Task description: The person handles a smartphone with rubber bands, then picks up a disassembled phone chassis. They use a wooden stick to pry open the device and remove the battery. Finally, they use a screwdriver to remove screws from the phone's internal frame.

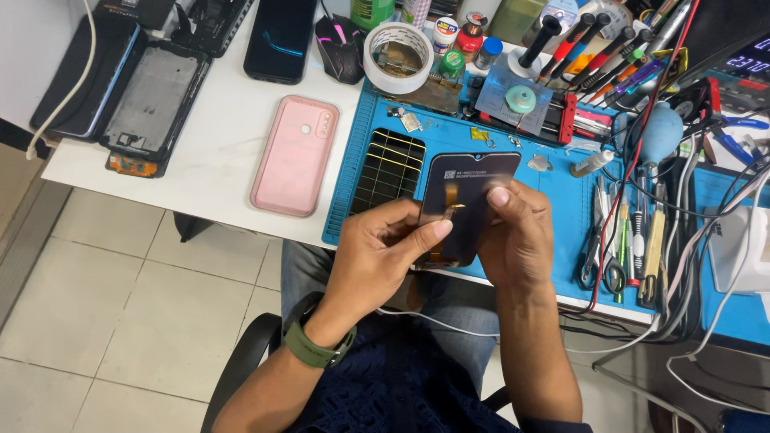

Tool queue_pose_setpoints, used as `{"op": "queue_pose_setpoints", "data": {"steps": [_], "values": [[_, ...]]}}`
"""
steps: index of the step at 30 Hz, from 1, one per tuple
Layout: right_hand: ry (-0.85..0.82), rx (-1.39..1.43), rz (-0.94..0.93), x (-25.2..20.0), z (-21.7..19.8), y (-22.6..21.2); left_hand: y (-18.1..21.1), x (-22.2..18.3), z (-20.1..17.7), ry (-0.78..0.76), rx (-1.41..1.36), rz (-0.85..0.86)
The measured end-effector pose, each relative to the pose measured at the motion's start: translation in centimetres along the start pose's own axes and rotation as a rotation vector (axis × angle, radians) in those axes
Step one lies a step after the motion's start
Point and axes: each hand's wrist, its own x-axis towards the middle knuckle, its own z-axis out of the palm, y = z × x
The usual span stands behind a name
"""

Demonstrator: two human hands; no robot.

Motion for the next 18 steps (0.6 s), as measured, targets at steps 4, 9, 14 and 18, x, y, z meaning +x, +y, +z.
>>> {"op": "queue_pose_setpoints", "data": {"steps": [4, 9, 14, 18], "values": [[-0.05, 0.017, -0.021, -0.2, 2.7, -1.7, -0.3, 0.1, -0.2, -0.002, 0.012, 0.008], [-0.062, 0.065, -0.059, -0.1, 0.6, 0.0, -0.8, 0.1, -0.4, 0.008, 0.024, 0.015], [-0.066, 0.039, -0.061, -0.4, 2.3, -0.6, -0.9, 0.3, -0.3, 0.019, 0.039, 0.021], [-0.124, -0.131, -0.092, -0.3, 1.5, 0.8, -0.4, -0.1, 0.1, 0.1, -0.18, -0.055]]}}
